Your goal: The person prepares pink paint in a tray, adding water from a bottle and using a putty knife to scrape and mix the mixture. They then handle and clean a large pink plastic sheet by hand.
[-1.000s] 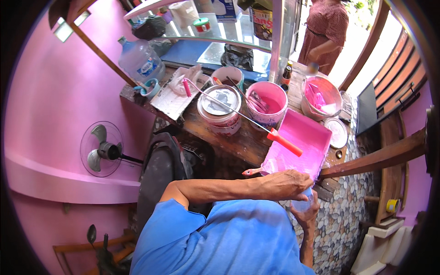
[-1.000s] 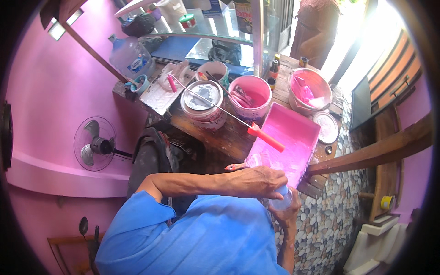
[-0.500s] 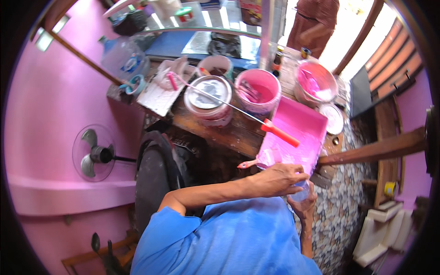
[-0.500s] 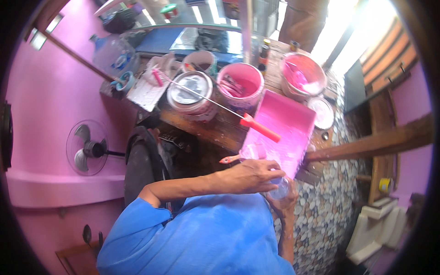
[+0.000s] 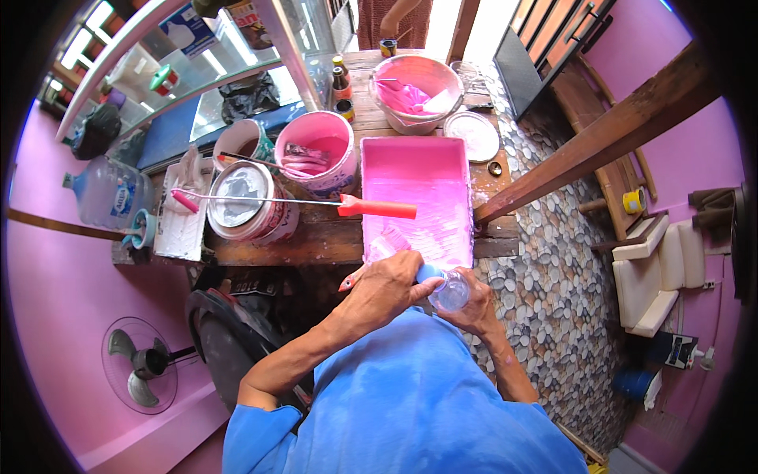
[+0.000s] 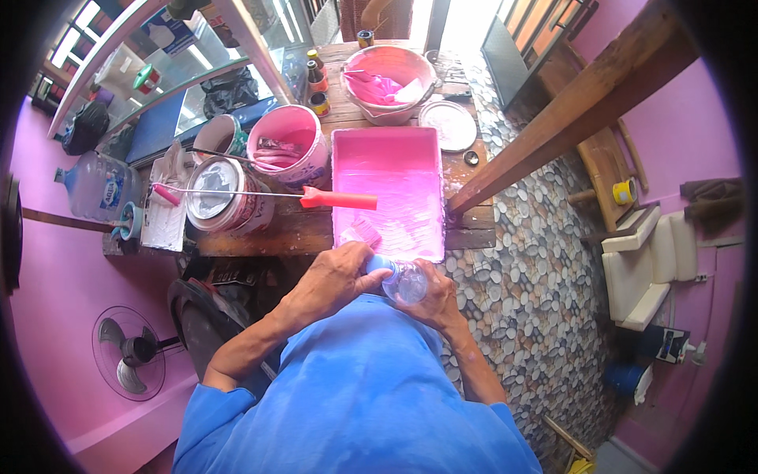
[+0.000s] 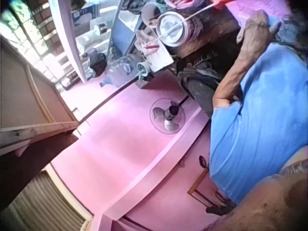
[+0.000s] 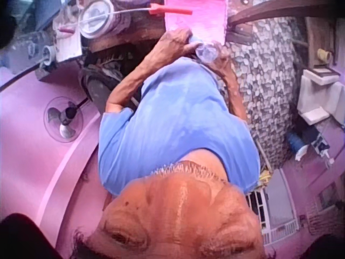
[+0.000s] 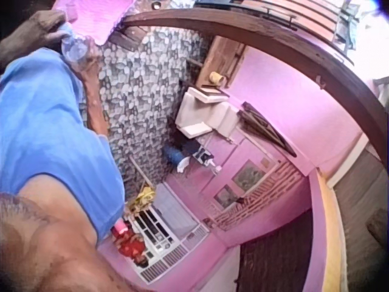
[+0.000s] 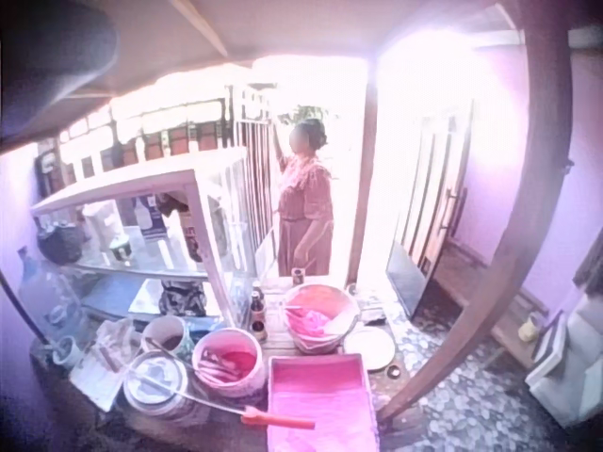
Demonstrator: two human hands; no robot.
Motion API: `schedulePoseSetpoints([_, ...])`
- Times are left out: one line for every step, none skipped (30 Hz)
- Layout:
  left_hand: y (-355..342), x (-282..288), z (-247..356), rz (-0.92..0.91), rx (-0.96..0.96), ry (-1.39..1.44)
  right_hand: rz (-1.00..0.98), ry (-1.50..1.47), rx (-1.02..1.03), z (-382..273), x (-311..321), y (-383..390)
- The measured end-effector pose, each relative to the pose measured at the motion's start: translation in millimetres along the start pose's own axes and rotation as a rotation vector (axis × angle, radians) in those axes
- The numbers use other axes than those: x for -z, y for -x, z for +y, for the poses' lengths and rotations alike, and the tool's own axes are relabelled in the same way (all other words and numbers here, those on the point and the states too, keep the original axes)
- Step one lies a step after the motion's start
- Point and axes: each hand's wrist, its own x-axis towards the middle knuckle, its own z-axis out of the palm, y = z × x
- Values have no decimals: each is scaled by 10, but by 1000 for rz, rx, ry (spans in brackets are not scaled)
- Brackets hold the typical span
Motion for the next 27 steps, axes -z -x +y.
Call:
schedulePoseSetpoints([-4, 18, 2, -7, -8, 4, 8, -15, -17, 5, 7, -2])
schedulePoseSetpoints([2, 45, -12, 64, 45, 49, 28, 11, 10, 43, -4, -3])
schedulePoseSetpoints([11, 83, -22, 136, 98, 95, 32, 16, 4, 57, 12, -15])
schedulePoseSetpoints([40, 127, -31, 184, 161, 195, 40, -6, -10, 70, 31, -36])
schedulePoseSetpoints([90, 173, -56, 180, 158, 199, 47, -29, -23, 86, 46, -59])
schedulePoseSetpoints([133, 207, -88, 189, 208, 232, 45, -43, -109, 125, 67, -64])
schedulePoseSetpoints([207, 245, -126, 203, 265, 262, 49, -40, -112, 175, 80, -91])
schedulePoseSetpoints([298, 228, -208, 229, 310, 284, 64, -32, -155, 234, 96, -129])
schedulePoseSetpoints([364, 244, -256, 208, 379, 314, 84, -20, -204, 271, 123, -175])
schedulePoseSetpoints([455, 235, -327, 220, 397, 299, 105, -36, -239, 245, 158, -251])
schedulePoseSetpoints([546, 212, -410, 232, 415, 283, 110, -34, -243, 302, 160, -308])
schedulePoseSetpoints([630, 198, -472, 225, 410, 284, 114, 3, -266, 392, 169, -352])
schedulePoseSetpoints([724, 184, -535, 252, 472, 304, 112, 40, -285, 475, 170, -413])
schedulePoseSetpoints([804, 184, -576, 278, 533, 323, 87, 58, -335, 544, 174, -498])
schedulePoseSetpoints([867, 188, -606, 276, 531, 326, 89, 61, -337, 654, 161, -574])
schedulePoseSetpoints([924, 191, -638, 277, 583, 335, 80, 69, -339, 763, 147, -649])
schedulePoseSetpoints([969, 193, -667, 278, 634, 345, 72, 77, -341, 837, 151, -725])
schedulePoseSetpoints([1016, 202, -683, 283, 648, 338, 30, 88, -415, 751, 191, -841])
schedulePoseSetpoints([1055, 194, -704, 285, 649, 342, 27, 92, -415, 788, 190, -917])
schedulePoseSetpoints([1088, 176, -731, 313, 647, 345, 19, 142, -439, 858, 174, -984])
schedulePoseSetpoints([1128, 172, -746, 342, 651, 346, 6, 189, -461, 922, 150, -1055])
schedulePoseSetpoints([1164, 167, -766, 347, 657, 350, -13, 235, -483, 968, 132, -1136])
schedulePoseSetpoints([1196, 164, -785, 358, 658, 365, -20, 238, -480, 989, 132, -1213])
schedulePoseSetpoints([1232, 154, -804, 368, 662, 381, -63, 206, -503, 976, 135, -1284])
schedulePoseSetpoints([1263, 144, -819, 371, 669, 385, -107, 175, -525, 959, 138, -1346])
schedulePoseSetpoints([1291, 136, -833, 370, 678, 393, -118, 198, -522, 943, 140, -1395])
schedulePoseSetpoints([1315, 130, -848, 368, 684, 400, -124, 201, -520, 978, 120, -1447])
